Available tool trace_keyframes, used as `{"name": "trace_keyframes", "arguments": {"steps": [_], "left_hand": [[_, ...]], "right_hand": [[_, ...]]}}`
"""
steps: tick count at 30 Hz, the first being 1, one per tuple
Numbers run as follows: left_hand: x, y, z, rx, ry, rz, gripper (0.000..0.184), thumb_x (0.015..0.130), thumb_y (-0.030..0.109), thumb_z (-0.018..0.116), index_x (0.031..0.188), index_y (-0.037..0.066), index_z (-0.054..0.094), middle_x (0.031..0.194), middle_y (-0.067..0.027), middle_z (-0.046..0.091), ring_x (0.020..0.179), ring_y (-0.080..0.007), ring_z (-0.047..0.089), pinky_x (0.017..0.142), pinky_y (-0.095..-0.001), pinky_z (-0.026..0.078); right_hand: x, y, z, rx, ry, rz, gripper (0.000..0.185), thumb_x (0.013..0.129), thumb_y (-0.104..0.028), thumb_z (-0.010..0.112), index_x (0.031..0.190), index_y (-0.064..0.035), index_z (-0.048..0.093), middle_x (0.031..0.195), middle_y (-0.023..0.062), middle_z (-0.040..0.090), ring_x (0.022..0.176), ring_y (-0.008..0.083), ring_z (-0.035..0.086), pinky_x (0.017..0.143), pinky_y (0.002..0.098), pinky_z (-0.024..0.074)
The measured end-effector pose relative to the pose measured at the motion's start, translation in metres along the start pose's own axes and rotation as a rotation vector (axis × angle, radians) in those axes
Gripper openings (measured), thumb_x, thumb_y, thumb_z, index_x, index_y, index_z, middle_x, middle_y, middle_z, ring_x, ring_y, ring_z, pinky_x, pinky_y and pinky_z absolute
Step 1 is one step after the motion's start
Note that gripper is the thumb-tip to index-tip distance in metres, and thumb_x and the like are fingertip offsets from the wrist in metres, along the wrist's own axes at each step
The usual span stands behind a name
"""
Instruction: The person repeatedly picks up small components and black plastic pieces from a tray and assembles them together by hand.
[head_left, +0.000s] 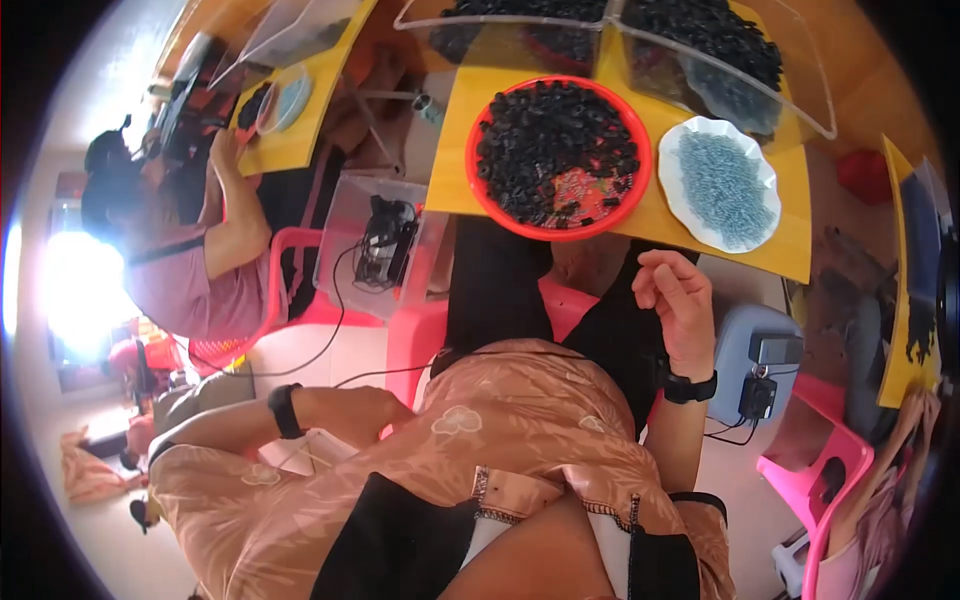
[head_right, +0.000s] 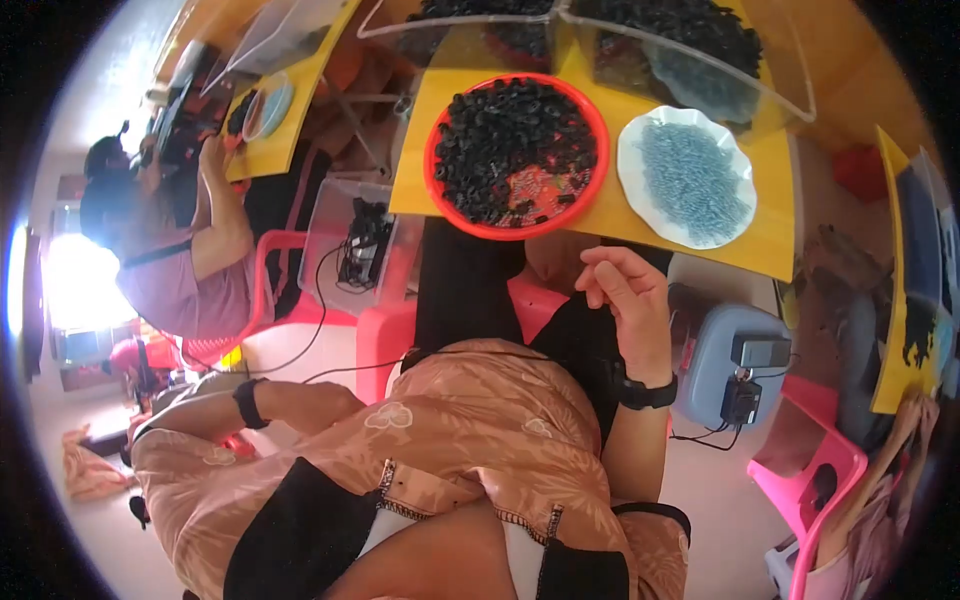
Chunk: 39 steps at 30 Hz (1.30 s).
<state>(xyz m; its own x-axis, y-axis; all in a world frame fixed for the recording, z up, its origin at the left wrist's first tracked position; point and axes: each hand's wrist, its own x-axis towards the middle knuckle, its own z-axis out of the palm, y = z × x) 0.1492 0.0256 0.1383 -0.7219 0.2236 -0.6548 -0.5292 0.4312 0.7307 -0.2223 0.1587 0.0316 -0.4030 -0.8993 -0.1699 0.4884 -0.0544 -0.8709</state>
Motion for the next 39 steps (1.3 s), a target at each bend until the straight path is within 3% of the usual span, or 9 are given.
{"name": "trace_keyframes", "arguments": {"steps": [1,5,8,15,21,27,33,36,39], "left_hand": [[0.002,0.017,-0.011,-0.123,-0.076,-0.133,0.048,0.071,0.027,0.071,0.111,0.005,0.055,0.091,-0.0169,0.064,0.074,-0.0317,0.062,0.068,-0.0386,0.047],[0.008,0.035,-0.006,-0.088,-0.009,-0.187,0.056,0.072,0.026,0.071,0.117,0.004,0.044,0.091,-0.0169,0.062,0.072,-0.0311,0.062,0.066,-0.0397,0.047],[0.013,0.042,-0.005,-0.118,0.026,-0.308,0.057,0.075,0.027,0.068,0.123,0.006,0.045,0.095,-0.0176,0.06,0.087,-0.0383,0.06,0.074,-0.0437,0.045],[0.021,0.027,0.008,-0.152,0.228,-0.181,0.049,0.077,0.027,0.067,0.114,0.006,0.044,0.095,-0.0146,0.06,0.083,-0.0366,0.061,0.074,-0.0409,0.046],[0.021,0.022,-0.004,-0.284,0.224,-0.396,0.042,0.075,0.006,0.067,0.104,0.008,0.037,0.075,-0.0049,0.057,0.067,-0.0125,0.056,0.059,-0.0265,0.042],[0.013,0.017,-0.06,-0.216,0.494,-0.43,0.044,0.07,-0.009,0.06,0.101,0.009,0.034,0.063,-0.0002,0.047,0.059,-0.0064,0.04,0.052,-0.0218,0.032],[0.043,-0.001,-0.065,-0.286,0.247,-0.277,0.045,0.069,-0.009,0.059,0.105,0.006,0.035,0.064,-0.0006,0.046,0.058,-0.0072,0.039,0.052,-0.0218,0.032],[0.061,0.007,-0.069,-0.275,-0.072,-0.17,0.039,0.072,-0.002,0.058,0.106,0.006,0.042,0.071,-0.0027,0.051,0.067,-0.0089,0.049,0.059,-0.0248,0.039],[0.077,-0.005,-0.075,-0.297,0.012,-0.076,0.026,0.077,0.002,0.057,0.101,0.004,0.048,0.077,-0.0023,0.055,0.072,-0.0074,0.051,0.062,-0.0249,0.042]], "right_hand": [[-0.003,0.002,0.0,-0.004,0.0,0.005,0.023,0.091,-0.02,0.057,0.103,-0.0008,0.063,0.078,0.0024,0.063,0.063,0.0052,0.05,0.056,0.0174,0.0366],[-0.004,0.002,-0.001,0.062,-0.009,-0.004,0.024,0.092,-0.019,0.056,0.105,0.0003,0.062,0.079,0.0028,0.063,0.064,0.005,0.049,0.058,0.0177,0.0379],[-0.003,0.002,-0.005,0.067,-0.003,-0.008,0.025,0.092,-0.02,0.057,0.106,0.0008,0.062,0.08,0.003,0.063,0.064,0.005,0.049,0.059,0.0177,0.0386],[-0.001,0.003,-0.008,0.075,-0.013,-0.015,0.027,0.091,-0.022,0.058,0.106,0.0001,0.062,0.08,0.0031,0.063,0.065,0.0049,0.048,0.06,0.0174,0.0386],[0.0,0.003,-0.007,0.07,0.0,-0.01,0.027,0.091,-0.021,0.058,0.106,0.0005,0.062,0.08,0.0033,0.063,0.064,0.0052,0.049,0.06,0.0179,0.0392],[0.001,0.005,-0.001,-0.079,0.018,0.045,0.023,0.091,-0.018,0.058,0.103,0.0007,0.064,0.078,0.0034,0.064,0.064,0.005,0.05,0.061,0.0181,0.0402],[0.008,0.016,0.001,-0.233,-0.011,0.136,0.021,0.09,-0.017,0.058,0.101,-0.0006,0.065,0.075,0.002,0.064,0.062,0.0046,0.05,0.059,0.0188,0.0408],[0.013,0.028,-0.003,-0.283,-0.031,0.243,0.021,0.09,-0.018,0.058,0.1,-0.0014,0.066,0.077,0.0019,0.065,0.064,0.0054,0.053,0.059,0.0195,0.0431],[0.02,0.052,-0.002,-0.36,-0.05,0.313,0.023,0.09,-0.02,0.056,0.1,-0.0013,0.066,0.079,0.0039,0.065,0.068,0.0088,0.058,0.062,0.0218,0.0463]]}}
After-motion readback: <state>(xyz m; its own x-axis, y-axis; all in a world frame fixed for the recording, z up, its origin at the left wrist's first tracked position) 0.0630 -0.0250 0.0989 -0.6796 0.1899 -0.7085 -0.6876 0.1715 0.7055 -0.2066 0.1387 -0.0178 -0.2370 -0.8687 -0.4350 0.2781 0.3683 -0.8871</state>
